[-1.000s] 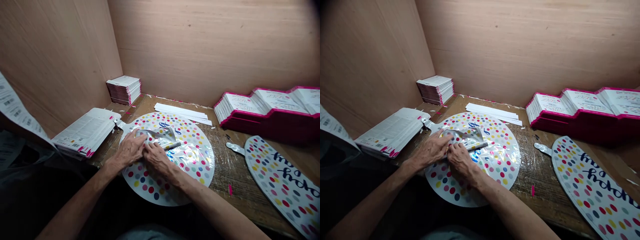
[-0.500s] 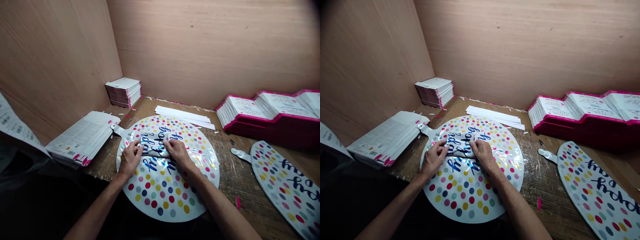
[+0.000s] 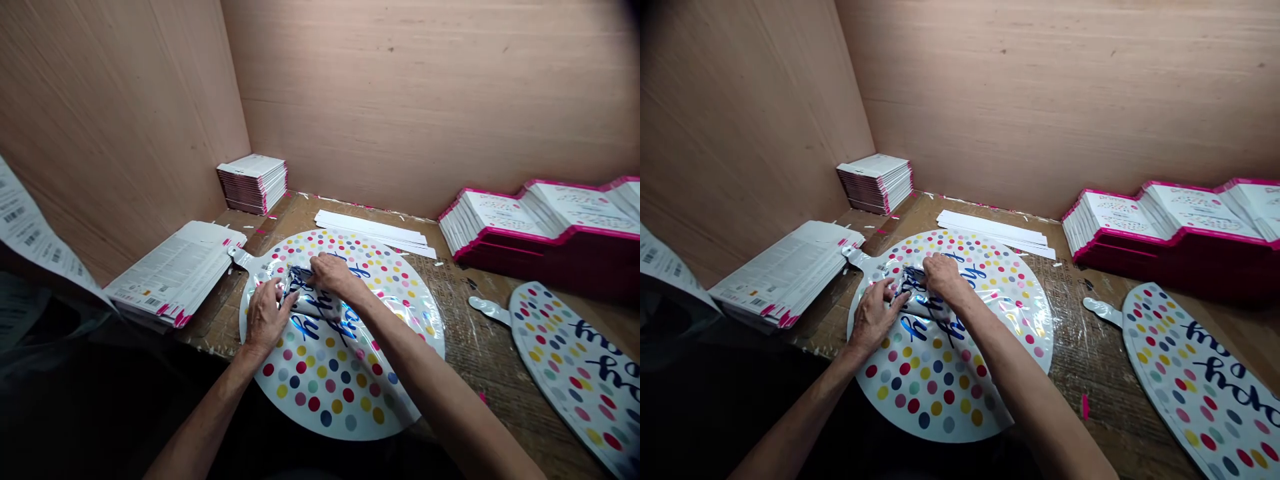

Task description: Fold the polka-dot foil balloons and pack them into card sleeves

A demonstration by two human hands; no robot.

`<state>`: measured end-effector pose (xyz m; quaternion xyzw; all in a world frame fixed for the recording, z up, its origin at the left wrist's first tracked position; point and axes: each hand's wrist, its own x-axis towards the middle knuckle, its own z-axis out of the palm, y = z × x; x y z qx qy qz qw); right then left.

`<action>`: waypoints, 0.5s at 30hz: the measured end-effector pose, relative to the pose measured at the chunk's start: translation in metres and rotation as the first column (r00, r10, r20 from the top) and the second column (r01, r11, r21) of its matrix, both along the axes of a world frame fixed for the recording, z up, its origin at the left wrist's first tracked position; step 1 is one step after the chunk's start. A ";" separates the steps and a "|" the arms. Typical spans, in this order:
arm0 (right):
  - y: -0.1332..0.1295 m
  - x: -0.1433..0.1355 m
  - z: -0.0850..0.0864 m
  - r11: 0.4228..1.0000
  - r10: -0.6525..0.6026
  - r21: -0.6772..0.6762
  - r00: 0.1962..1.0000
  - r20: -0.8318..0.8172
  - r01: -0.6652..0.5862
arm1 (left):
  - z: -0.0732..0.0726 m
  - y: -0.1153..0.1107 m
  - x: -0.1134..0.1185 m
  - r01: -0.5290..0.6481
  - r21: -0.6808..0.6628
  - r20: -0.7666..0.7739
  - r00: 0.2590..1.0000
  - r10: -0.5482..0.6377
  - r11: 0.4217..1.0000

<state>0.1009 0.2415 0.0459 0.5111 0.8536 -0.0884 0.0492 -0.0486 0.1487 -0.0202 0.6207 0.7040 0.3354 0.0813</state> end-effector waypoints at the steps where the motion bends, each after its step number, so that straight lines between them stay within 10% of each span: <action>1: -0.005 0.006 0.000 1.000 0.021 -0.012 1.000 -0.016 -0.021 | 0.003 -0.001 -0.001 -0.012 0.005 0.055 0.998 0.011 1.000; 10: -0.071 0.039 -0.023 0.986 -0.034 -0.164 0.898 -0.438 -0.042 | 0.026 -0.012 0.018 0.211 0.005 0.562 0.808 -0.177 0.977; 15: -0.082 0.059 -0.032 0.957 -0.172 -0.291 0.810 -0.560 0.002 | 0.044 0.001 -0.046 -0.179 0.046 -0.075 0.980 0.182 0.983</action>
